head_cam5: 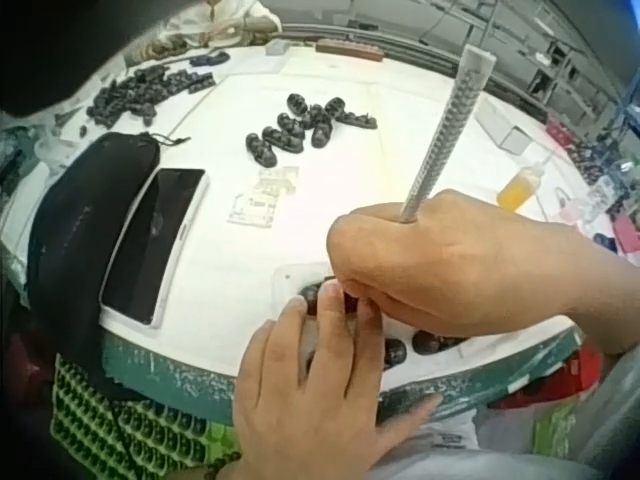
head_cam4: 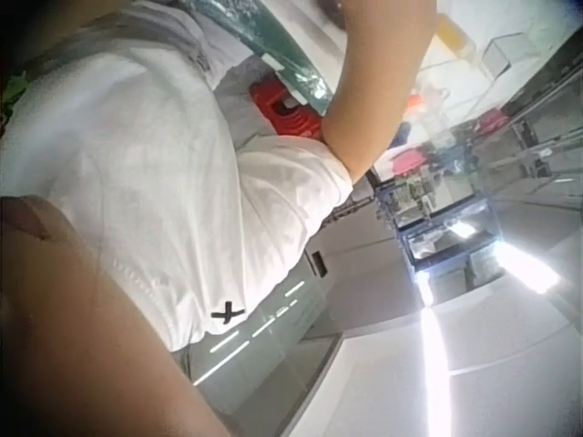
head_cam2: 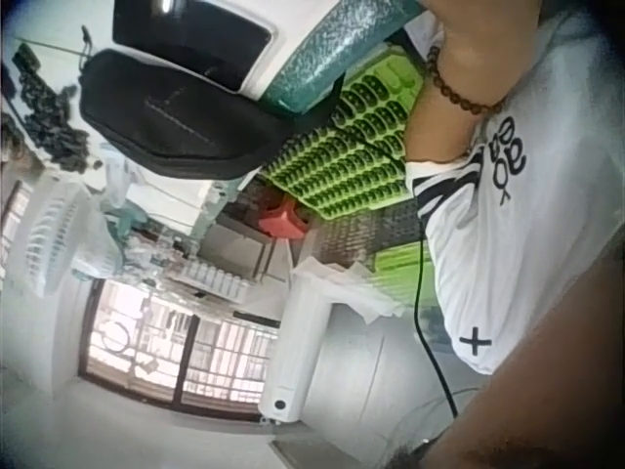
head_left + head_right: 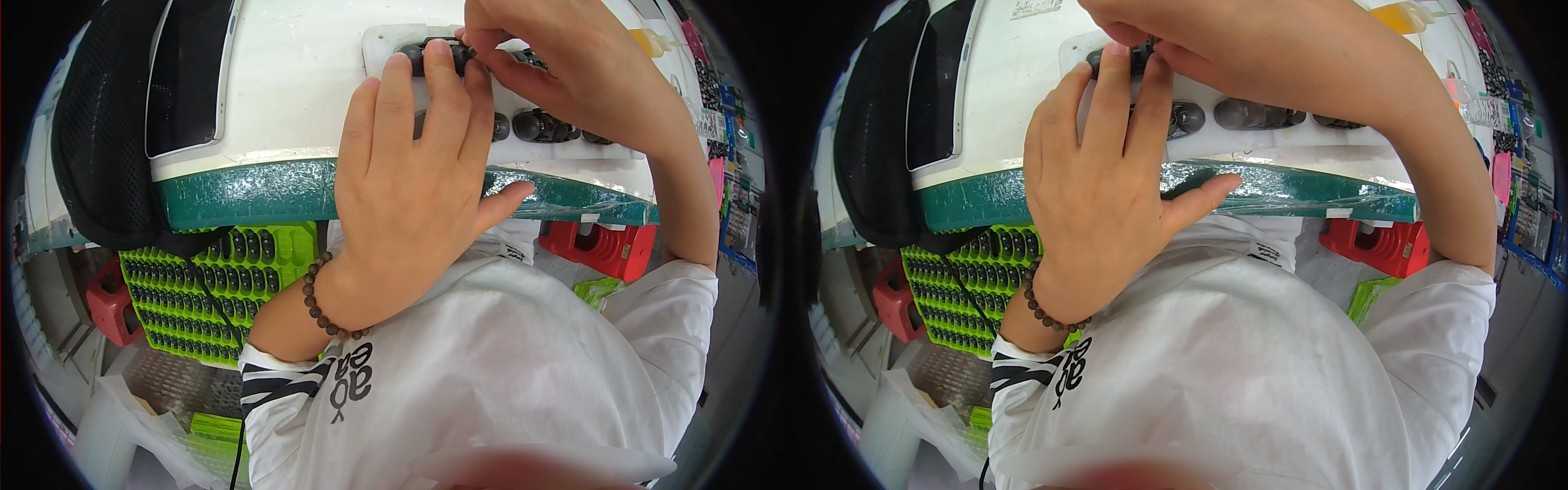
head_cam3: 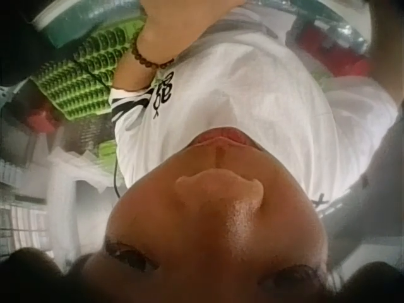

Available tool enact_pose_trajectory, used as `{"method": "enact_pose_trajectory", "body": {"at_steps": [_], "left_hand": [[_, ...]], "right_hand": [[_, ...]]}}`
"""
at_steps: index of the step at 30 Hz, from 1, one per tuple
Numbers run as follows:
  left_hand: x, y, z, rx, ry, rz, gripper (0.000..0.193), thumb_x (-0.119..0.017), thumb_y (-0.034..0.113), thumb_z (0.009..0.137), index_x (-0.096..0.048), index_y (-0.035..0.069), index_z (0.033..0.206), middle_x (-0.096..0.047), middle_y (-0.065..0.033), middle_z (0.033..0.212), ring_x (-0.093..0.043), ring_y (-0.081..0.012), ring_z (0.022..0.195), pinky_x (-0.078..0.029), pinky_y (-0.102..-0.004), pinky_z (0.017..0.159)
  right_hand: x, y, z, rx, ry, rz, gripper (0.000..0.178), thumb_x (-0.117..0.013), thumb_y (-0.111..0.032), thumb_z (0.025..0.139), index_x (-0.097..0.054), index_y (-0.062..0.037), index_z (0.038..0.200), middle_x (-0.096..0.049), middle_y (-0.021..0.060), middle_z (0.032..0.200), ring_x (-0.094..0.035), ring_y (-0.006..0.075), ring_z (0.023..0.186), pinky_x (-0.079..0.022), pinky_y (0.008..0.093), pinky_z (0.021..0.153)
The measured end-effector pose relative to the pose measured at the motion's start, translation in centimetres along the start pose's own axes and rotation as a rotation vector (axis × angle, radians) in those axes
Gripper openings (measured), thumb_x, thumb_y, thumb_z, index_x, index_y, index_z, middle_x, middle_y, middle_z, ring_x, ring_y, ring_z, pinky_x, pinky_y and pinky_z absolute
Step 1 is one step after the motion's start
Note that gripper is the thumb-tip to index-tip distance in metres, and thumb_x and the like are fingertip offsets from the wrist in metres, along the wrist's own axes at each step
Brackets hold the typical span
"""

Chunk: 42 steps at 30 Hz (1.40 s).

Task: The user is assembling small plastic components, applying liquid, and using a tool for precision assembly.

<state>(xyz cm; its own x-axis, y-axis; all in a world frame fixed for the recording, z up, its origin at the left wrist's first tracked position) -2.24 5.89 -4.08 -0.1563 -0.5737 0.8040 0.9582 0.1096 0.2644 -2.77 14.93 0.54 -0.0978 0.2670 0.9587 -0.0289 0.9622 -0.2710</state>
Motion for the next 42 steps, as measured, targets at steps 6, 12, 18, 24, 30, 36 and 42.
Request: {"method": "enact_pose_trajectory", "body": {"at_steps": [6,12,18,24,30,36,42], "left_hand": [[0.0,0.2,0.1,0.017,0.024,-0.011,0.077,-0.079,0.051,0.052,-0.067,0.003,0.111,-0.056,-0.0143,0.123,-0.053,-0.0351,0.111,-0.044,-0.0458,0.095],[0.3,0.1,0.1,-0.001,0.039,0.009,0.075,-0.078,0.053,0.059,-0.065,0.002,0.112,-0.055,-0.0151,0.121,-0.052,-0.0346,0.106,-0.046,-0.0451,0.089],[0.1,0.6,0.8,0.018,0.106,-0.006,0.077,-0.079,0.05,0.054,-0.061,0.002,0.111,-0.053,-0.0153,0.115,-0.05,-0.0344,0.103,-0.045,-0.0468,0.088],[-0.3,0.3,1.0,0.079,0.133,0.068,0.077,-0.077,0.055,0.061,-0.058,0.004,0.114,-0.053,-0.0143,0.114,-0.049,-0.0346,0.103,-0.044,-0.0464,0.088],[0.1,0.4,0.6,0.052,0.119,0.148,0.072,-0.074,0.059,0.07,-0.06,0.006,0.117,-0.053,-0.0119,0.117,-0.048,-0.0351,0.106,-0.043,-0.0449,0.088],[0.3,0.4,1.0,0.043,0.079,0.177,0.067,-0.073,0.057,0.072,-0.062,0.005,0.113,-0.054,-0.0096,0.114,-0.048,-0.0341,0.106,-0.042,-0.0447,0.088],[0.4,0.6,1.1,0.03,0.076,0.183,0.068,-0.074,0.057,0.071,-0.061,0.005,0.112,-0.054,-0.0104,0.112,-0.05,-0.0325,0.102,-0.044,-0.0439,0.086]], "right_hand": [[-0.2,0.1,0.1,0.023,0.008,-0.043,0.018,-0.064,-0.007,0.086,-0.046,-0.0043,0.086,-0.046,0.0079,0.07,-0.051,0.0233,0.05,-0.038,0.0332,0.044],[0.5,1.0,0.4,-0.133,0.19,0.229,0.022,-0.066,0.001,0.083,-0.045,-0.0051,0.089,-0.052,0.0063,0.077,-0.062,0.0156,0.065,-0.051,0.0256,0.054],[5.0,1.2,-4.2,-0.222,0.593,0.436,0.03,-0.069,0.004,0.083,-0.042,-0.0043,0.093,-0.059,0.0099,0.089,-0.068,0.0115,0.082,-0.06,0.0225,0.069],[3.1,3.5,-6.4,-0.149,0.602,0.297,0.031,-0.069,0.004,0.083,-0.042,-0.0057,0.094,-0.059,0.0084,0.09,-0.066,0.0109,0.084,-0.058,0.0209,0.071],[2.3,3.9,-7.9,-0.302,0.538,0.388,0.024,-0.068,0.0,0.086,-0.046,-0.0051,0.094,-0.058,0.0088,0.093,-0.064,0.0143,0.086,-0.053,0.0254,0.073],[1.2,3.4,-6.1,-0.342,0.32,0.37,0.021,-0.067,0.0,0.084,-0.05,-0.0025,0.096,-0.059,0.0096,0.089,-0.065,0.0183,0.082,-0.052,0.0278,0.069],[2.0,1.1,-8.0,0.723,0.781,0.268,0.025,-0.068,0.0,0.081,-0.049,-0.003,0.098,-0.059,0.0087,0.078,-0.064,0.0215,0.065,-0.051,0.0282,0.057]]}}
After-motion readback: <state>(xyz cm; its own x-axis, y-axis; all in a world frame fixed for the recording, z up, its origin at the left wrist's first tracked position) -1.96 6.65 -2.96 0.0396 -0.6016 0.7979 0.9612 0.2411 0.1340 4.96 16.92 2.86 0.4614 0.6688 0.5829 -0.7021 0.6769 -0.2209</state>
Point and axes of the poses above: each hand's wrist, its own z-axis towards the middle knuckle, its own x-axis out of the back of the hand, y = z × x, the point moved 9 cm from there along z, towards the middle knuckle
